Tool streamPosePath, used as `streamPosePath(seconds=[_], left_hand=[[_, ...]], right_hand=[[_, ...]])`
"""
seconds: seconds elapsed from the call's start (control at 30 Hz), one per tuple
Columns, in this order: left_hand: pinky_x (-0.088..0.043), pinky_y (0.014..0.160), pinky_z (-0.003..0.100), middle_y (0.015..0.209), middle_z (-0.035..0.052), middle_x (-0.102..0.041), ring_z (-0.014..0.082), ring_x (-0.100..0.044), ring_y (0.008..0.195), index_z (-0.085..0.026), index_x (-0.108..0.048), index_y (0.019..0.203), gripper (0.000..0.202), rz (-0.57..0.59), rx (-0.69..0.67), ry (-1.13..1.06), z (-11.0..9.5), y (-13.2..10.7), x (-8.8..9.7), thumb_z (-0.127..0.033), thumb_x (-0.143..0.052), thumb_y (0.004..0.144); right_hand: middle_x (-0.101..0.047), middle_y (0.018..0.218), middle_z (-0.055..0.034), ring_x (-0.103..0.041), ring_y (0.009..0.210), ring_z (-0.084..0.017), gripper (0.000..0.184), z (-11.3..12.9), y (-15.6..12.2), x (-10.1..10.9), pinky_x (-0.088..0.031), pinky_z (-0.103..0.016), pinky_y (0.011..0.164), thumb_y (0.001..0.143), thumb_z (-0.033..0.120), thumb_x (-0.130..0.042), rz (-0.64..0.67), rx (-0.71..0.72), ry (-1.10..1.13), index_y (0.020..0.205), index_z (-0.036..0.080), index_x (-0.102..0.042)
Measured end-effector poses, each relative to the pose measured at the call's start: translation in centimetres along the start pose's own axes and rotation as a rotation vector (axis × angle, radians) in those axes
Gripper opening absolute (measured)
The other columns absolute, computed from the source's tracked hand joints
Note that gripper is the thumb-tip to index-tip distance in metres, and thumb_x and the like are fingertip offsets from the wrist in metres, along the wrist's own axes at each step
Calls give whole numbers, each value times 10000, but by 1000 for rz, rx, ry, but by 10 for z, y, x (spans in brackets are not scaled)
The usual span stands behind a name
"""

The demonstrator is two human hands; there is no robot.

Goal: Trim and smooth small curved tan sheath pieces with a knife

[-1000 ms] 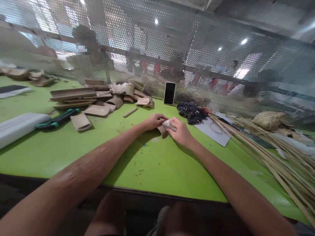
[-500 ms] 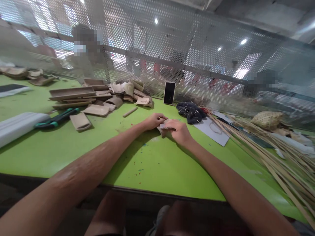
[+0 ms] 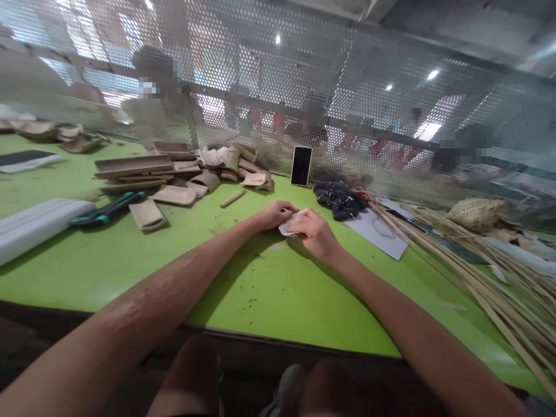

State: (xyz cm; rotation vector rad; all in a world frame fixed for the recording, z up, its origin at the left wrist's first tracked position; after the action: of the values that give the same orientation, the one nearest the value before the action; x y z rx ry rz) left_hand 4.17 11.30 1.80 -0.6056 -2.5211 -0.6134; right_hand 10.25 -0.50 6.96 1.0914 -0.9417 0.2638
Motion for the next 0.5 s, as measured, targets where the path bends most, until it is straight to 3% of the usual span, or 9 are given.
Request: streamPosePath(seconds=[0.17, 0.33, 0.5], left_hand=[[-502, 677, 256, 954, 109, -767, 170, -642, 767, -71, -742, 1073, 372, 1, 10, -3, 5, 2, -1, -161, -545, 771], [-525, 751, 256, 1004, 88, -770, 180, -667, 863, -95, -751, 1053, 360, 4, -21, 9, 1, 1, -1, -194, -530, 786], [-527, 752, 259, 997, 93, -771, 174, -666, 845, -85, -748, 1057, 371, -8, 17, 45, 4, 2, 0, -169, -510, 785]], right_hand=[[-753, 869, -40, -585, 824, -211, 274, -6, -3, 1, -507, -357, 751, 873, 44, -562, -10, -21, -73, 866, 228, -764], [-745, 883, -59, -622, 880, -210, 217, 1, -3, -6, -511, -357, 832, 898, 98, -563, 36, 19, -48, 867, 200, -752], [-742, 886, -59, -617, 856, -209, 270, -5, -4, -5, -502, -347, 790, 899, 72, -520, 15, -38, -103, 860, 209, -749]])
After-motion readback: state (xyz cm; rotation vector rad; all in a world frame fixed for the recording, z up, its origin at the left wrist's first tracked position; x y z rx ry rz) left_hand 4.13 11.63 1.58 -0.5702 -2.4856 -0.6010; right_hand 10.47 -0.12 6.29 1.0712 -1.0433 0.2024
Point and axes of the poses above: each hand's wrist, its own y-axis towards the middle knuckle, its own x-axis out of the back of the hand, z = x × y, the point moved 10 cm from there along y, towards the middle knuckle
